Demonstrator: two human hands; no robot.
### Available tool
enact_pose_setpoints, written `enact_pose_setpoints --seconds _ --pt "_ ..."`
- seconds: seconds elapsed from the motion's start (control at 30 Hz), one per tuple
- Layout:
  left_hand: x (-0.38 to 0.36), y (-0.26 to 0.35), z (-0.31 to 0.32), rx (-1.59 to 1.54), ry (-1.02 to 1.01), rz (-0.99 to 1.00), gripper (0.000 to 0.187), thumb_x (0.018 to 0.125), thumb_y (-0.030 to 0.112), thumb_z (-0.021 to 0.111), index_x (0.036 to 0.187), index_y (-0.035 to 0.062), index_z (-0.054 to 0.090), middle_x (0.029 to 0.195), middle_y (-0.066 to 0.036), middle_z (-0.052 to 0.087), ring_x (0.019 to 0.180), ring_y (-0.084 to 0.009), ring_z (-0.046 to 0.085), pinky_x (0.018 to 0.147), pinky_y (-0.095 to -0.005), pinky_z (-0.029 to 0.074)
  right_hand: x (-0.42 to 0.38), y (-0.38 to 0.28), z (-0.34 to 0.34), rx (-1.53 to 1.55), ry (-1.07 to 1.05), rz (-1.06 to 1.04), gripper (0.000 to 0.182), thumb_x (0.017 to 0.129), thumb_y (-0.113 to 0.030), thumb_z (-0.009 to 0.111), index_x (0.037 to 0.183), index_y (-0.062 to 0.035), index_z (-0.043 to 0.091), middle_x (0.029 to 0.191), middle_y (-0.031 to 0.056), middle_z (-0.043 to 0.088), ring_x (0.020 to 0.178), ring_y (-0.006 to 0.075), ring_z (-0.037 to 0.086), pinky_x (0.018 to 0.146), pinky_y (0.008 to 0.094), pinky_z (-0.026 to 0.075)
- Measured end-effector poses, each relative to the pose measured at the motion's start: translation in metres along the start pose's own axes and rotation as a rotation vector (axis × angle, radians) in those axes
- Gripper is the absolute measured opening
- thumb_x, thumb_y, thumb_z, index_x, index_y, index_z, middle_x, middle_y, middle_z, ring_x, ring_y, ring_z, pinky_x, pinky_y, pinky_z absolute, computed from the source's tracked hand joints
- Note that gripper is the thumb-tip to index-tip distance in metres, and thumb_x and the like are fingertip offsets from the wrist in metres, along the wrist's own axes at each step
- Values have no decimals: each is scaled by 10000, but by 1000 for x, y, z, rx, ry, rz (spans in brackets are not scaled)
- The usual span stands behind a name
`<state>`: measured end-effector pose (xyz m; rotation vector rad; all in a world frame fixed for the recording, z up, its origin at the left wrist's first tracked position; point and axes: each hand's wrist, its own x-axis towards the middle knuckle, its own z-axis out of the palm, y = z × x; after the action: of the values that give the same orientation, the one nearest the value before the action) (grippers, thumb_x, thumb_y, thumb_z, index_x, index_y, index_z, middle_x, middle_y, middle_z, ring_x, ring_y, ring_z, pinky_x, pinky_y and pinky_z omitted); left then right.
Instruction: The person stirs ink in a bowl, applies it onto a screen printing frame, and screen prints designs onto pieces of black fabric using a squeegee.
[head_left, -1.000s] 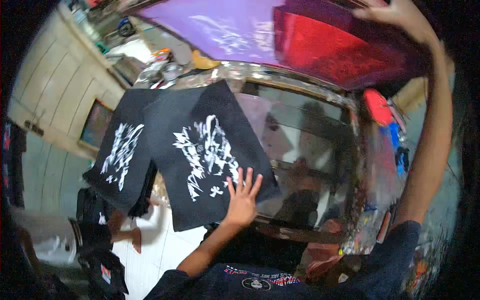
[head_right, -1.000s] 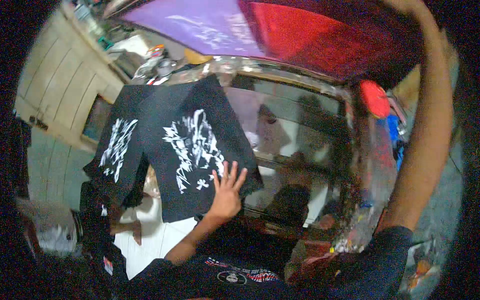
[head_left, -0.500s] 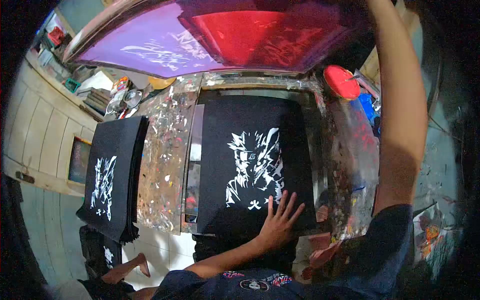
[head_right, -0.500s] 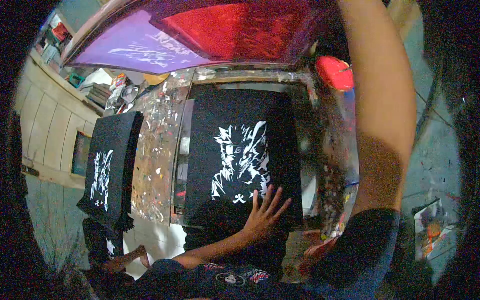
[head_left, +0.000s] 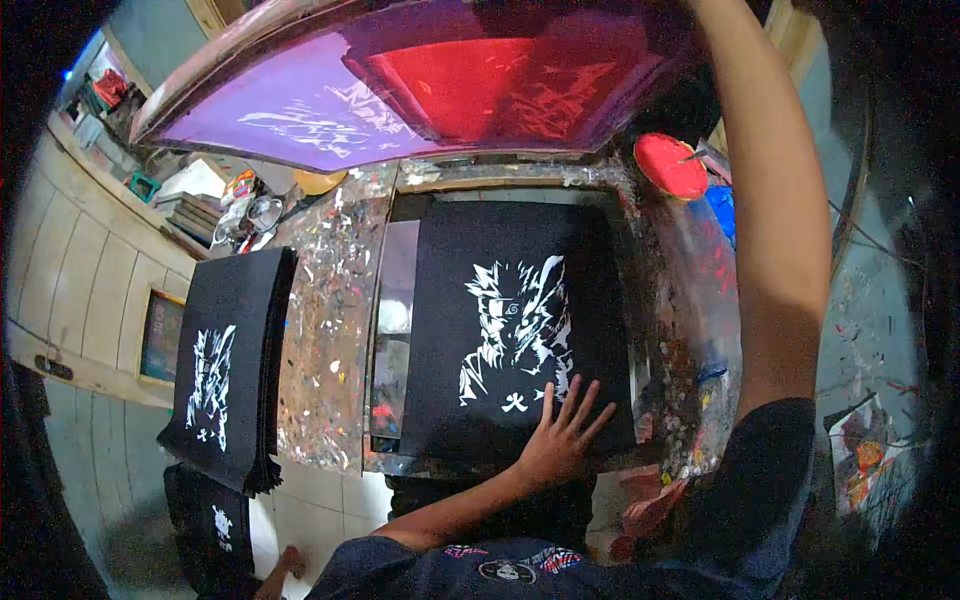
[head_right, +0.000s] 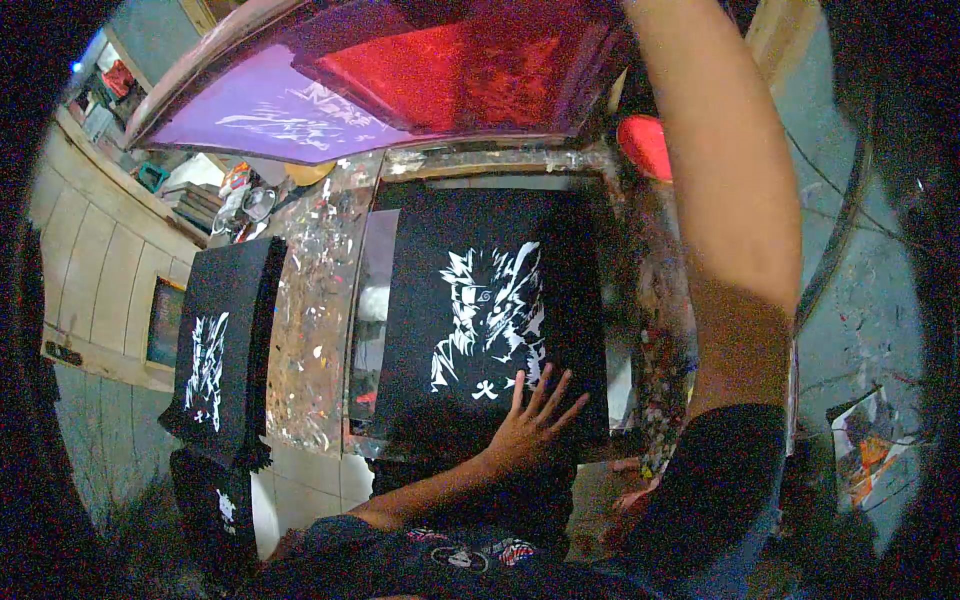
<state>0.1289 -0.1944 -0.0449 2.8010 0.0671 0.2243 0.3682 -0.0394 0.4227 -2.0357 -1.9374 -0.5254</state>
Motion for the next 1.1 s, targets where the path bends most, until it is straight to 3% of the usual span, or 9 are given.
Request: enact_pose_setpoints --seconds 0.33,0.4,0.47,0.53,0.6,0.8,0.9,1.0,1.1 --pt "75 38 -63 -159 -238 -92 900 870 549 660 1534 -3 407 1597 -351 266 1508 -537 197 1185 -743 118 -1 -3 -7 -30 -28 15 1148 491 -758 833 1204 129 683 1184 325 696 1054 422 706 954 433 548" --pt "138 58 -29 -243 362 195 857 873 507 647 1491 -48 439 1531 -373 351 1486 -531 250 1215 -686 138 -2 -5 -11 -4 -61 1 1129 502 -754 832 1203 118 688 1182 321 699 1049 423 707 952 430 547" --pt "198 82 -4 -322 432 427 872 862 521 656 1497 -37 441 1541 -366 353 1505 -500 240 1239 -633 151 -2 -7 -15 -14 -97 -4 1102 518 -749 830 1203 104 694 1179 316 701 1040 423 708 951 426 547" --pt "267 136 -45 -137 -283 107 854 853 528 667 1458 -46 482 1494 -356 418 1467 -487 319 1239 -632 148 0 -6 -12 -23 -83 -8 1082 534 -744 829 1205 95 696 1183 314 700 1044 420 706 954 424 544" --pt "285 148 -60 -21 -579 46 822 840 532 681 1414 -35 527 1424 -332 486 1406 -471 399 1231 -629 172 3 -4 -7 -45 -41 -23 1070 544 -739 830 1207 90 696 1189 314 698 1052 416 703 959 422 542" --pt "220 34 4 -26 -145 509 652 818 519 721 1278 61 661 1202 -213 663 1184 -414 602 1157 -582 349 7 2 3 -74 20 -28 1075 548 -733 830 1223 93 687 1208 317 691 1088 409 694 975 416 535" --pt "128 -42 -32 -103 429 676 527 867 456 723 1224 70 689 1166 -163 683 1124 -383 616 1075 -479 446 1 -4 -3 -59 -5 -12 1080 543 -727 834 1221 101 686 1202 316 694 1075 406 700 967 417 540" --pt "19 -117 -105 -130 37 180 671 845 389 756 1391 41 579 1311 -208 615 1285 -369 547 1102 -496 417 2 -6 -4 -44 -27 17 1091 534 -720 841 1210 121 682 1193 314 698 1060 401 706 954 418 548" --pt "-54 -159 -132 9 91 -64 838 859 520 723 1479 12 478 1566 -247 398 1472 -401 368 1215 -523 290 4 -1 2 -14 14 12 1107 522 -718 848 1202 138 678 1184 314 701 1055 396 710 944 414 553"
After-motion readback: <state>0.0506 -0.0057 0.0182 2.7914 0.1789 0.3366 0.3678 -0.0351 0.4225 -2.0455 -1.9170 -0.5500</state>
